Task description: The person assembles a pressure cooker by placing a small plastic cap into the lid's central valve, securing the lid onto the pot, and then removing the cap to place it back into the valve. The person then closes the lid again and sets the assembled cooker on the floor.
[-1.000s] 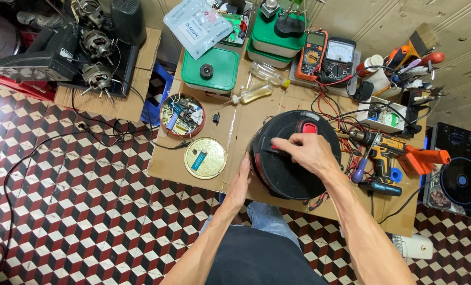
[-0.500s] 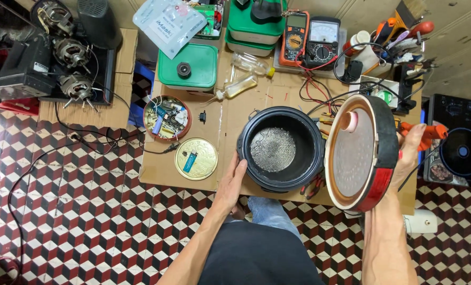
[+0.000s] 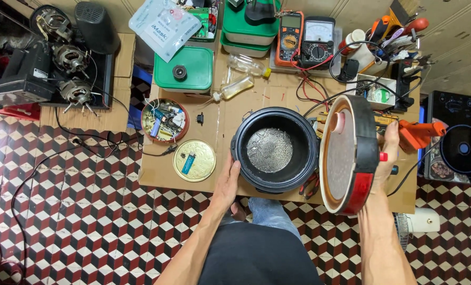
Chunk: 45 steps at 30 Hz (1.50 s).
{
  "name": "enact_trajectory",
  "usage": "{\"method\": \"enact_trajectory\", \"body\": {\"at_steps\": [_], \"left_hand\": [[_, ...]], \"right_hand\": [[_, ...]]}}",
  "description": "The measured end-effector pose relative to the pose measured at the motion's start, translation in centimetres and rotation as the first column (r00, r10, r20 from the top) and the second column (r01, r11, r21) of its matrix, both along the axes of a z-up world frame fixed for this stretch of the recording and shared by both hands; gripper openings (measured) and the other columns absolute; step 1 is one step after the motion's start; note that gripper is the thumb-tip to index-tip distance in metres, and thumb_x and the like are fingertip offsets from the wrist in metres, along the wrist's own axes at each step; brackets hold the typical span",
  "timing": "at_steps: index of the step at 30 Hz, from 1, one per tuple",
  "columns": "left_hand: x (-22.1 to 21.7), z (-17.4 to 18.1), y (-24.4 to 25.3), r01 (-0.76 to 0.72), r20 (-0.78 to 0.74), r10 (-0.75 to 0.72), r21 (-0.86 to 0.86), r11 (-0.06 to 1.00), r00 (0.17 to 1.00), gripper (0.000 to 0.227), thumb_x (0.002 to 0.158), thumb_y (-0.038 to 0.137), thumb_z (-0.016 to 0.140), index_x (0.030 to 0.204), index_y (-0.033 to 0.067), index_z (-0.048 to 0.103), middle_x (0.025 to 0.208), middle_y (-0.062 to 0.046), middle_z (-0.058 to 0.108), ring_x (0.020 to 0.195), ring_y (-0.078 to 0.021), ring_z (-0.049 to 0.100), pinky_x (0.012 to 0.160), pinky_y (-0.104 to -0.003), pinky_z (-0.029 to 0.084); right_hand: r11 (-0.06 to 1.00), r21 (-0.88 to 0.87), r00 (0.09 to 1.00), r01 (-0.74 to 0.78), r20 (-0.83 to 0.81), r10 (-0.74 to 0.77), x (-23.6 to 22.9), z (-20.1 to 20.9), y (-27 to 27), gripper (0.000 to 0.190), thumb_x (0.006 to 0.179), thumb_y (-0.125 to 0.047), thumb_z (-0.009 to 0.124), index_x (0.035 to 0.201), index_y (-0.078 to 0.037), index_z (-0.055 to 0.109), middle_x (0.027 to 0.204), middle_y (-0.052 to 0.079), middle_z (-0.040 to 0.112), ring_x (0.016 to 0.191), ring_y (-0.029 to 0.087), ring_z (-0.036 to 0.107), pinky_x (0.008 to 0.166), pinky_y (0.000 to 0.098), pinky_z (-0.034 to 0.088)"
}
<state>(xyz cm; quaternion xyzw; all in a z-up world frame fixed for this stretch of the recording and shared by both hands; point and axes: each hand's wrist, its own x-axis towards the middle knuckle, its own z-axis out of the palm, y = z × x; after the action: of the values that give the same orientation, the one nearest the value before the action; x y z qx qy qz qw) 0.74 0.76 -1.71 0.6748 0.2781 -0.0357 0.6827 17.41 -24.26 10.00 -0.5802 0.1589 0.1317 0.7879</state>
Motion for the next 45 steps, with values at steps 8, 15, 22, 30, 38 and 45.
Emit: {"method": "enact_trajectory", "body": {"at_steps": [8,15,22,30,38,45], "left_hand": [[-3.8,-1.4,1.0,-0.093,-0.079,0.076,-0.238,0.967,0.994,0.068,0.102,0.051,0.027,0.163,0.0268,0.011,0.167,-0.009,0.027,0.150,-0.0312,0.034,0.113,-0.048,0.038],[-4.9,-1.8,0.1,-0.149,-0.174,0.095,-0.328,0.933,0.980,0.067,0.108,0.048,0.030,0.169,0.0307,0.011,0.156,-0.026,0.049,0.135,-0.0378,0.060,0.102,-0.055,0.045],[-2.4,-0.6,-0.4,-0.031,-0.108,0.020,-0.107,0.994,0.994,0.068,0.102,0.053,0.033,0.163,0.0287,0.017,0.161,-0.015,0.038,0.137,-0.0322,0.054,0.104,-0.044,0.054],[-0.6,-0.2,-1.1,-0.004,-0.105,-0.004,-0.075,0.997,0.994,0.071,0.100,0.053,0.036,0.162,0.0237,0.020,0.163,-0.011,0.037,0.144,-0.0311,0.045,0.109,-0.045,0.046],[1.0,-0.7,-0.4,0.020,-0.097,-0.012,0.079,0.997,0.995,0.075,0.102,0.056,0.037,0.161,0.0126,0.027,0.166,-0.013,0.034,0.153,-0.0288,0.031,0.122,-0.035,0.026],[2.9,0.9,-1.0,0.000,-0.087,0.009,0.103,0.995,0.996,0.082,0.099,0.061,0.036,0.163,0.0125,0.019,0.167,-0.015,0.028,0.154,-0.0303,0.028,0.122,-0.035,0.023]], "right_hand": [[0.999,-0.014,0.999,-0.046,0.022,0.046,-0.6,-0.9,1.4,0.095,0.092,-0.078,0.045,0.136,0.007,0.048,0.136,0.031,0.044,0.106,0.030,0.054,0.087,0.0467,0.046],[0.999,-0.028,0.998,-0.024,0.052,0.025,-0.5,-1.9,0.6,0.088,0.094,-0.074,0.047,0.132,0.005,0.050,0.130,0.028,0.046,0.102,0.029,0.055,0.084,0.0454,0.047],[0.999,-0.039,0.998,-0.006,0.063,0.009,2.0,-16.2,-5.3,0.081,0.095,-0.071,0.048,0.127,0.004,0.051,0.123,0.025,0.048,0.098,0.027,0.056,0.082,0.0441,0.047],[0.999,-0.053,0.998,0.003,0.069,0.000,2.2,-17.7,-7.3,0.074,0.097,-0.068,0.050,0.122,0.002,0.053,0.117,0.022,0.051,0.093,0.026,0.057,0.078,0.0425,0.048],[0.997,-0.080,0.997,0.014,0.073,-0.008,3.5,-18.2,-8.9,0.066,0.099,-0.064,0.051,0.116,0.000,0.055,0.110,0.019,0.053,0.088,0.024,0.058,0.075,0.0410,0.048],[0.995,-0.095,0.997,0.028,0.077,-0.021,4.3,-18.7,-9.2,0.060,0.100,-0.061,0.053,0.112,-0.002,0.056,0.103,0.016,0.056,0.083,0.023,0.059,0.072,0.0397,0.049]]}}
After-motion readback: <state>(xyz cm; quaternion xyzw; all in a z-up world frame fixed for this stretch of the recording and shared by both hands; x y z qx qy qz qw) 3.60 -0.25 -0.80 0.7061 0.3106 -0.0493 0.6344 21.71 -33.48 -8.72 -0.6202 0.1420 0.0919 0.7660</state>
